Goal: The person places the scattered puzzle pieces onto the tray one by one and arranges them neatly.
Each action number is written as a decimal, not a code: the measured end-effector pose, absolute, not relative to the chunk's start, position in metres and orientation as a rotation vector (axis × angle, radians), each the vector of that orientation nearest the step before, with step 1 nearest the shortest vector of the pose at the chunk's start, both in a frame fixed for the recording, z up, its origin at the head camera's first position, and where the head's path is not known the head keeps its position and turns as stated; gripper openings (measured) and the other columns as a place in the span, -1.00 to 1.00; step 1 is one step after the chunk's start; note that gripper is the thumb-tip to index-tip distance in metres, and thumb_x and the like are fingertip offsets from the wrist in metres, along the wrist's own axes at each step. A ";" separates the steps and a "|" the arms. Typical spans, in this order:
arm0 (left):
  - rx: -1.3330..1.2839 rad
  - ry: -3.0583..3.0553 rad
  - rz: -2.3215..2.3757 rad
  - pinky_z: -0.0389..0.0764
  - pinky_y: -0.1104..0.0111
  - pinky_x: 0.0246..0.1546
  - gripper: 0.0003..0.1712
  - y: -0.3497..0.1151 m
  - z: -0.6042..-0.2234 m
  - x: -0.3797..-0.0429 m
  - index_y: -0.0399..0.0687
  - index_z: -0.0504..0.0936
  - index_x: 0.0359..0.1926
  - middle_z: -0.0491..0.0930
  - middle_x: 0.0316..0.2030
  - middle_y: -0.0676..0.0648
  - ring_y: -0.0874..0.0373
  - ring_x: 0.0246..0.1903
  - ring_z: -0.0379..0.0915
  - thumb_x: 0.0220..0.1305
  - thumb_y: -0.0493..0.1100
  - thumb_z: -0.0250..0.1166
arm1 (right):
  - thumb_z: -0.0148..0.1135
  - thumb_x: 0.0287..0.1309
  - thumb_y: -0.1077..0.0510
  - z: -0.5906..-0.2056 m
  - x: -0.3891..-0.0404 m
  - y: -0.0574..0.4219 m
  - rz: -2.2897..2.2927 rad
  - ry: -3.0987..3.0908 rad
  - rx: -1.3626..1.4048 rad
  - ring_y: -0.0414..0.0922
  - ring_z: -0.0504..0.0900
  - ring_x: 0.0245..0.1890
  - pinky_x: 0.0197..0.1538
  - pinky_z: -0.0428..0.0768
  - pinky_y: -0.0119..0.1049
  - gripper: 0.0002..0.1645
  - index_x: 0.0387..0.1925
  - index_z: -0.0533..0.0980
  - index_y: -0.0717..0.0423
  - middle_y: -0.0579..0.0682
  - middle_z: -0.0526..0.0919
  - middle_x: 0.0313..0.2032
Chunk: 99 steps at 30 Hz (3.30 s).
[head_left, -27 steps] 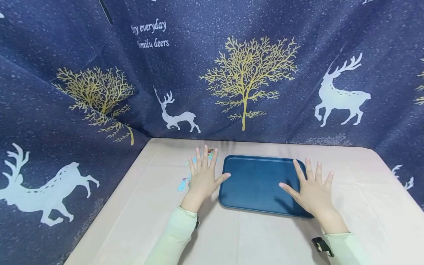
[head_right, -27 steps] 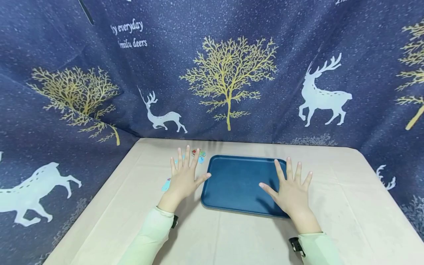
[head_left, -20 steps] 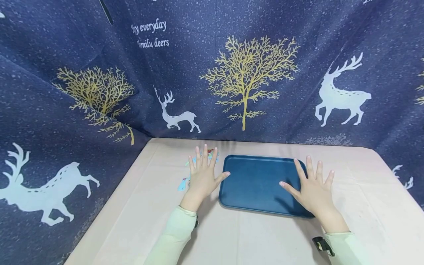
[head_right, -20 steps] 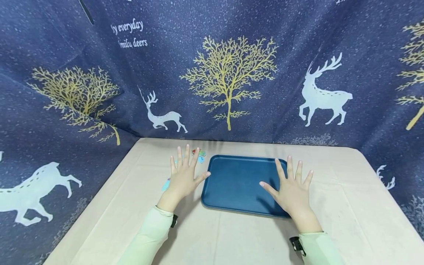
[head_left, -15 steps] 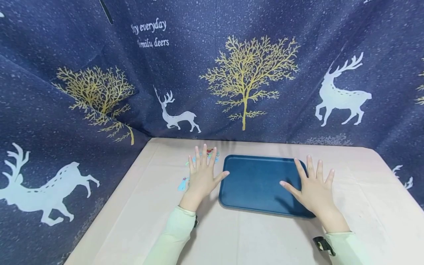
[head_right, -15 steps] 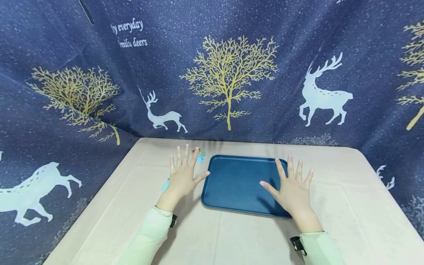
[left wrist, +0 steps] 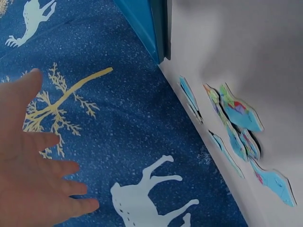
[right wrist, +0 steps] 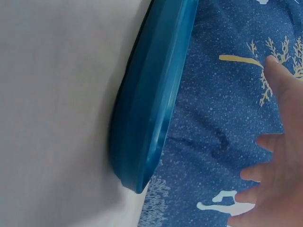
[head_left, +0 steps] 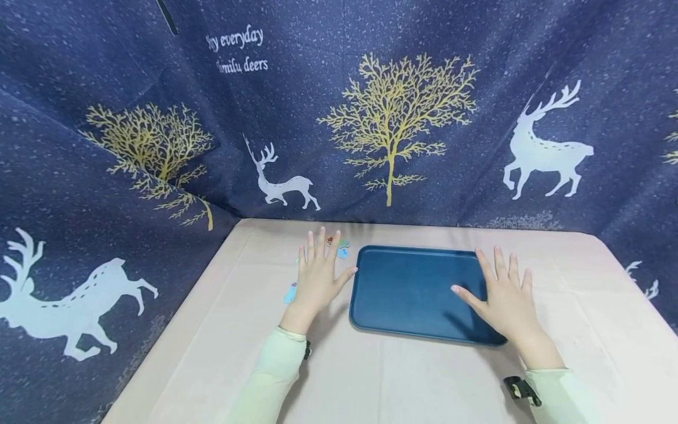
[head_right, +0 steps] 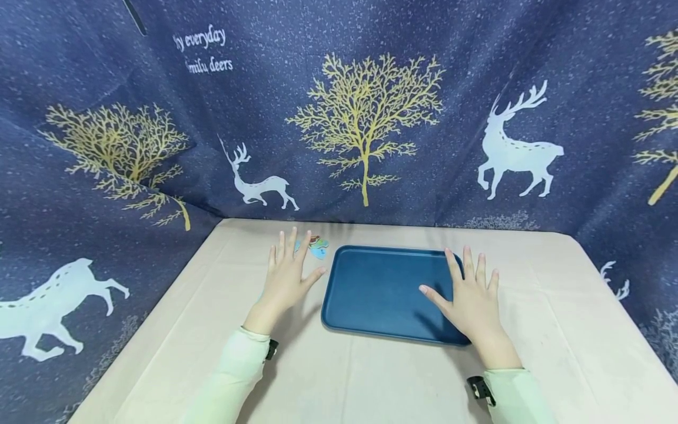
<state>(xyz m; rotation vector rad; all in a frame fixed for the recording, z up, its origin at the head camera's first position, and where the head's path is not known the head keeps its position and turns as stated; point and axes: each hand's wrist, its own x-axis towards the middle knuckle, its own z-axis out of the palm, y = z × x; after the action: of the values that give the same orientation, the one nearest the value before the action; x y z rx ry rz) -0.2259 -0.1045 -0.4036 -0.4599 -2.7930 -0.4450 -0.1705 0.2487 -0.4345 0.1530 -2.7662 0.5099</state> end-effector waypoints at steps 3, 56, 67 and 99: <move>-0.465 -2.756 -0.489 -0.24 -0.16 0.42 -0.08 -0.108 -0.403 -0.229 -0.02 0.04 0.49 -0.12 0.47 -0.29 -0.24 0.45 -0.41 0.28 0.18 0.23 | 0.13 0.16 -0.39 -0.434 -0.171 0.251 0.551 -2.759 0.153 0.44 -0.29 0.39 0.31 -0.41 0.44 0.13 0.52 -0.14 0.02 0.40 -0.16 0.44; -0.355 -3.001 -1.077 0.24 -0.09 0.32 -0.30 -0.180 -0.427 -0.252 -0.24 0.28 0.36 0.31 0.29 -0.30 -0.27 0.31 0.14 0.18 -0.43 0.24 | -0.01 0.42 0.01 -0.451 -0.184 0.296 1.500 -2.724 0.032 0.50 0.04 0.29 0.28 0.14 0.36 -0.09 0.46 -0.26 0.34 0.55 -0.05 0.35; -0.424 -3.072 -1.049 0.36 -0.03 0.27 -0.37 -0.173 -0.441 -0.258 -0.30 0.39 0.28 0.46 0.19 -0.28 -0.24 0.22 0.32 0.14 -0.45 0.26 | -0.02 0.43 0.13 -0.457 -0.185 0.303 1.625 -2.747 0.005 0.40 0.09 0.32 0.33 0.20 0.17 -0.20 0.44 -0.15 0.40 0.51 0.03 0.35; -0.305 -3.130 -0.723 0.58 0.13 0.06 -0.62 -0.159 -0.450 -0.262 -0.21 0.65 0.01 0.57 -0.13 -0.19 -0.11 -0.01 0.44 0.14 -0.46 0.24 | 0.00 0.21 0.43 -0.470 -0.188 0.312 1.843 -2.714 -0.081 -0.49 0.39 -0.08 0.09 0.54 -0.50 -0.19 0.43 -0.08 0.42 0.51 0.12 0.32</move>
<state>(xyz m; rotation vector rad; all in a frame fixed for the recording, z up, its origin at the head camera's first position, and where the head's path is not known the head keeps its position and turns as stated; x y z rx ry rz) -0.2621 -0.1588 -0.4504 -0.3051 -3.1297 -0.7226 -0.1878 0.3121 -0.4697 -0.0814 -2.7138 1.8426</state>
